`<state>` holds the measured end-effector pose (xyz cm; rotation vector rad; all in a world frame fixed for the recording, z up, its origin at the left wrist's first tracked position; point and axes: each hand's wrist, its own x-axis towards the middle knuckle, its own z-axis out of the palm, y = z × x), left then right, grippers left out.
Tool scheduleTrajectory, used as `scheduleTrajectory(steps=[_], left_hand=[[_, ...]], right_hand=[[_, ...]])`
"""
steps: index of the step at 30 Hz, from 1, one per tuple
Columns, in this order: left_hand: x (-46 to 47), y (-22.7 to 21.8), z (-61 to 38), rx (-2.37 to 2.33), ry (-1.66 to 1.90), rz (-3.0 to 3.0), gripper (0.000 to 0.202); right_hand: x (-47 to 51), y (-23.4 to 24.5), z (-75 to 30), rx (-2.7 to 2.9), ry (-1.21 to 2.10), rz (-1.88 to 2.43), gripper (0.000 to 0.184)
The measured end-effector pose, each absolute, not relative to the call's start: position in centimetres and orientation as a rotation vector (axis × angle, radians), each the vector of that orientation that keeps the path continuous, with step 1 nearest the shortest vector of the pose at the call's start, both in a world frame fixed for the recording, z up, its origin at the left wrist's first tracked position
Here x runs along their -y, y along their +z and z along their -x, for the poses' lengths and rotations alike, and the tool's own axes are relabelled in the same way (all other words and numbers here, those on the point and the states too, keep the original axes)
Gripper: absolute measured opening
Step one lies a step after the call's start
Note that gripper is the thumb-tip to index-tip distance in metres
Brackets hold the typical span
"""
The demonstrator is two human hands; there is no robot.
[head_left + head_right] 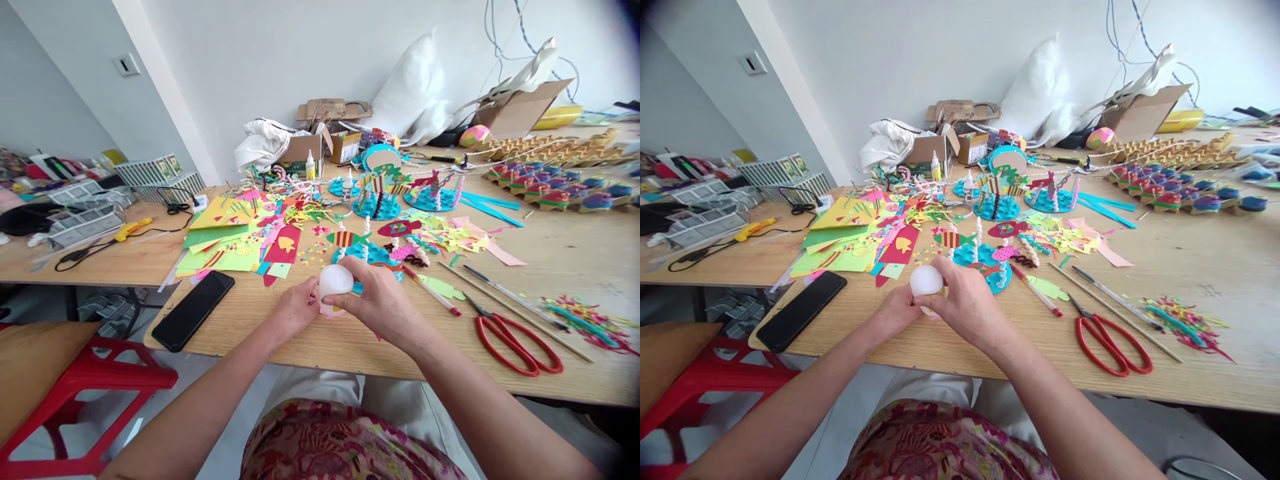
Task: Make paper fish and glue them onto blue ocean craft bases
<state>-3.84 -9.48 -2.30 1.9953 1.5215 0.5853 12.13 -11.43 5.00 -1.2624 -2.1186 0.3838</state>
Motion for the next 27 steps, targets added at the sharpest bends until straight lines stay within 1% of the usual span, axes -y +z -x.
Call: scheduleTrajectory(steps=[3,5,9,18,27], left_hand=[[9.6,-1.9,3.8,-1.54,0.584,-1.993,0.025],[9.7,-1.7,3.7,-1.553,0.582,-1.994,0.026],[9.7,-1.6,3.7,-1.551,0.563,-1.991,0.024],[9.8,-1.0,3.5,-1.581,0.536,-1.982,0.03],[9.9,-1.0,3.5,-1.596,0.534,-1.974,0.025]], right_hand=[[11.5,5.1,-12.3,2.092,0.385,1.279,0.024],[11.4,5.1,-12.3,2.073,0.383,1.282,0.025],[11.5,5.0,-12.2,2.083,0.396,1.279,0.025],[11.8,5.6,-12.7,2.047,0.423,1.294,0.023],[11.4,5.2,-12.4,2.074,0.391,1.311,0.025]])
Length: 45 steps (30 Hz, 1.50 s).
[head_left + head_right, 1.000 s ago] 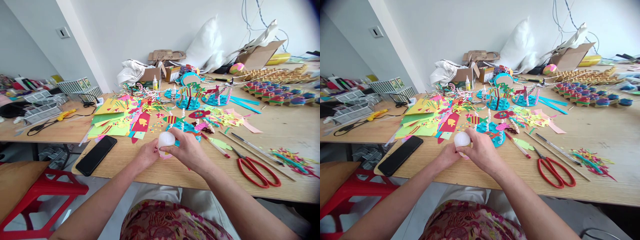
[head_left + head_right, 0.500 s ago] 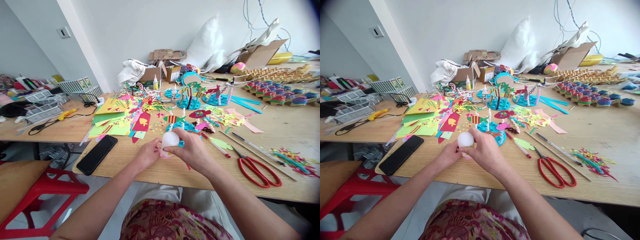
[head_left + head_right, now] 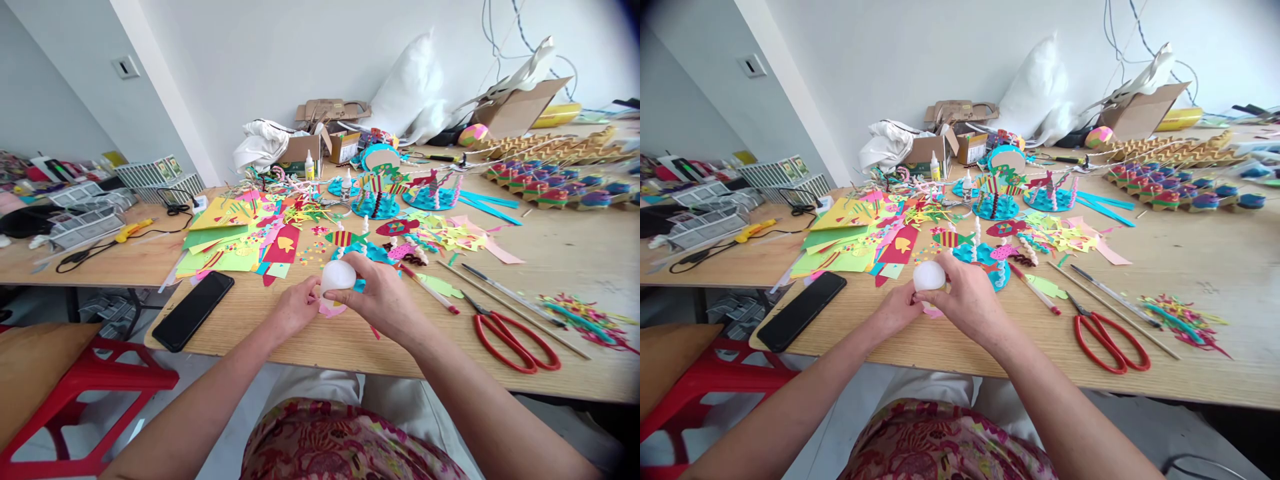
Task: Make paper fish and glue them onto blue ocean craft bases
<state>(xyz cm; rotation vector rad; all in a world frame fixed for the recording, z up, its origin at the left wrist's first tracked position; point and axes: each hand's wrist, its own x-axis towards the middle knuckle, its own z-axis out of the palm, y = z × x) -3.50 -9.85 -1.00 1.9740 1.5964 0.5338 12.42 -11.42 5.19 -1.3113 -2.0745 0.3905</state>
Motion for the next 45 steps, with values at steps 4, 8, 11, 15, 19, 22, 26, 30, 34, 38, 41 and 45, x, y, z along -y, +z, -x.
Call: scheduleTrajectory(steps=[4,8,11,15,19,22,26,30,34,38,41,45], left_hand=[[9.77,-1.29,3.5,-1.585,0.544,-1.98,0.022],[9.67,-1.77,3.61,-1.585,0.554,-1.986,0.017],[9.62,-1.8,3.66,-1.578,0.551,-1.983,0.011],[9.65,-1.39,3.58,-1.553,0.551,-1.985,0.017],[9.71,-1.18,3.5,-1.569,0.555,-1.984,0.023],[9.74,-1.24,3.51,-1.574,0.555,-1.982,0.023],[9.77,-1.18,3.48,-1.58,0.55,-1.977,0.023],[9.84,-1.01,3.43,-1.584,0.546,-1.972,0.026],[9.87,-1.0,3.47,-1.567,0.546,-1.975,0.025],[9.85,-0.95,3.43,-1.571,0.534,-1.968,0.026],[9.85,-0.9,3.4,-1.587,0.532,-1.965,0.028],[9.86,-0.96,3.46,-1.586,0.544,-1.973,0.027]], right_hand=[[11.38,5.17,-12.38,2.095,0.41,1.276,0.024],[11.32,5.09,-12.16,2.097,0.396,1.275,0.024],[11.37,5.03,-12.12,2.107,0.385,1.268,0.022],[11.54,5.14,-12.45,2.105,0.4,1.285,0.022],[11.44,5.12,-12.5,2.069,0.399,1.306,0.024],[11.34,4.86,-12.32,2.079,0.376,1.275,0.024],[11.42,4.81,-12.43,2.084,0.395,1.278,0.024],[11.39,4.97,-12.5,2.061,0.398,1.281,0.026],[11.38,4.79,-12.35,2.081,0.376,1.266,0.025],[11.59,4.99,-12.61,2.064,0.417,1.262,0.023],[11.57,5.27,-12.77,2.037,0.457,1.242,0.023],[11.36,5.12,-12.57,2.036,0.431,1.246,0.025]])
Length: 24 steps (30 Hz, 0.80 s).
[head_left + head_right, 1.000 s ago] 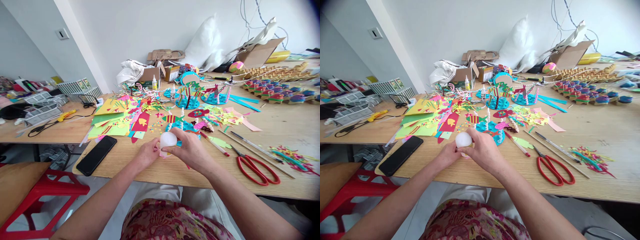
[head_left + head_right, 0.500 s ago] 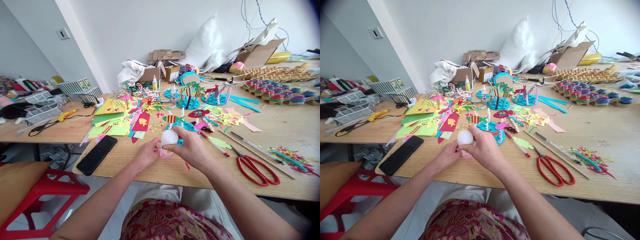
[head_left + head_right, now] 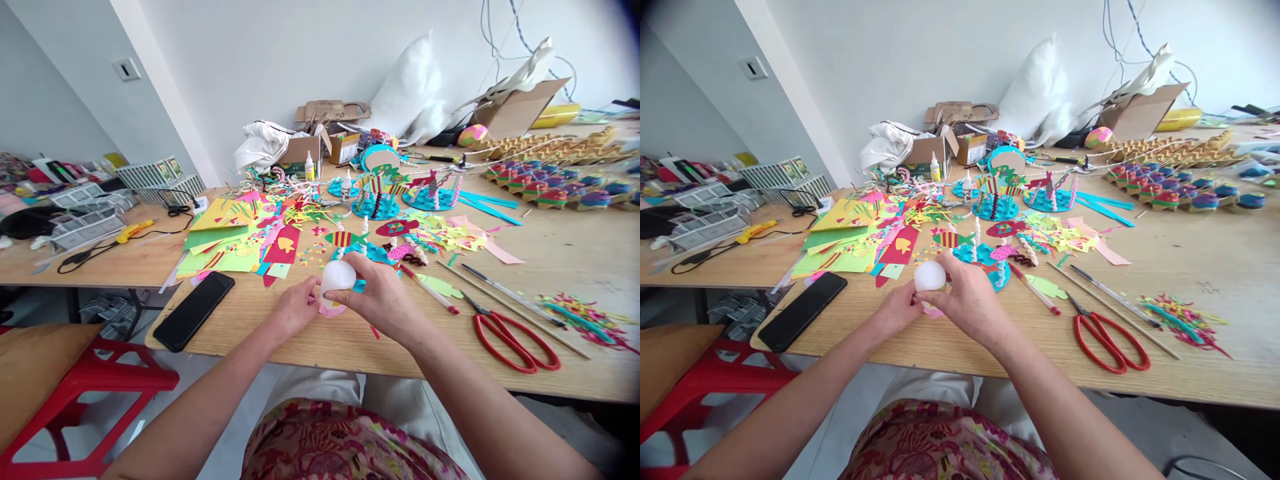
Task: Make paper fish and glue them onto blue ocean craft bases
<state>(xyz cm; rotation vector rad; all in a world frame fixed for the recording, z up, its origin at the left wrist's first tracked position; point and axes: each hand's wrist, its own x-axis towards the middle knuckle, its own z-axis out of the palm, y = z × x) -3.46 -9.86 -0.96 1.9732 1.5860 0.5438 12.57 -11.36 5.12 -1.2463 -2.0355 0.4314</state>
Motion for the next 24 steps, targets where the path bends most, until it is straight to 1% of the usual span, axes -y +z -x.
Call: scheduleTrajectory(steps=[8,20,24], left_hand=[[9.83,-1.04,3.5,-1.568,0.546,-1.984,0.027],[9.75,-1.15,3.52,-1.556,0.562,-1.986,0.022],[9.82,-0.93,3.44,-1.56,0.562,-1.989,0.023]], right_hand=[[11.71,5.34,-12.73,2.052,0.441,1.288,0.023],[11.72,4.97,-12.84,2.079,0.423,1.306,0.024],[11.51,4.89,-12.83,2.05,0.403,1.305,0.025]])
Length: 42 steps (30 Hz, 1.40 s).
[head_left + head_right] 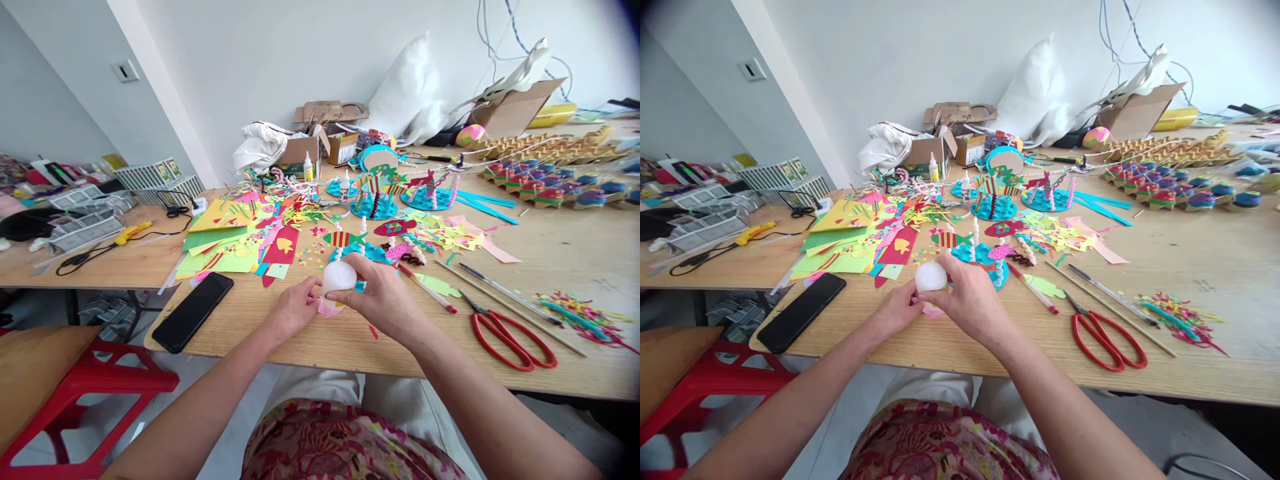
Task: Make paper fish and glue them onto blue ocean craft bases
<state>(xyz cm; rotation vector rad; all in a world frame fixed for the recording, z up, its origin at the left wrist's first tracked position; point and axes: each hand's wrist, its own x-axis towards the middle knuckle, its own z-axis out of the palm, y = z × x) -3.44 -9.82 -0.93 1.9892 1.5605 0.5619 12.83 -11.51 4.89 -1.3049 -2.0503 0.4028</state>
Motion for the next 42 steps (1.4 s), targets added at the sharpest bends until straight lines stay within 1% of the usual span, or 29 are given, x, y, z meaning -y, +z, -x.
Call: scheduleTrajectory(steps=[7,13,22,28,36,42], left_hand=[[9.8,-1.15,3.49,-1.571,0.56,-1.993,0.019],[9.77,-1.16,3.51,-1.57,0.561,-1.997,0.024],[9.79,-1.23,3.57,-1.557,0.564,-1.994,0.024],[9.84,-1.1,3.53,-1.563,0.566,-1.997,0.027],[9.77,-1.26,3.51,-1.565,0.569,-1.987,0.024],[9.75,-1.35,3.56,-1.559,0.573,-1.99,0.023]], right_hand=[[11.53,4.83,-12.68,2.066,0.44,1.269,0.024],[11.4,5.02,-12.85,2.039,0.429,1.265,0.025],[11.72,5.01,-12.82,2.05,0.464,1.275,0.023],[11.53,5.04,-12.64,2.029,0.465,1.265,0.027],[11.78,5.16,-12.89,2.061,0.443,1.291,0.022],[11.51,5.23,-12.7,2.065,0.433,1.278,0.024]])
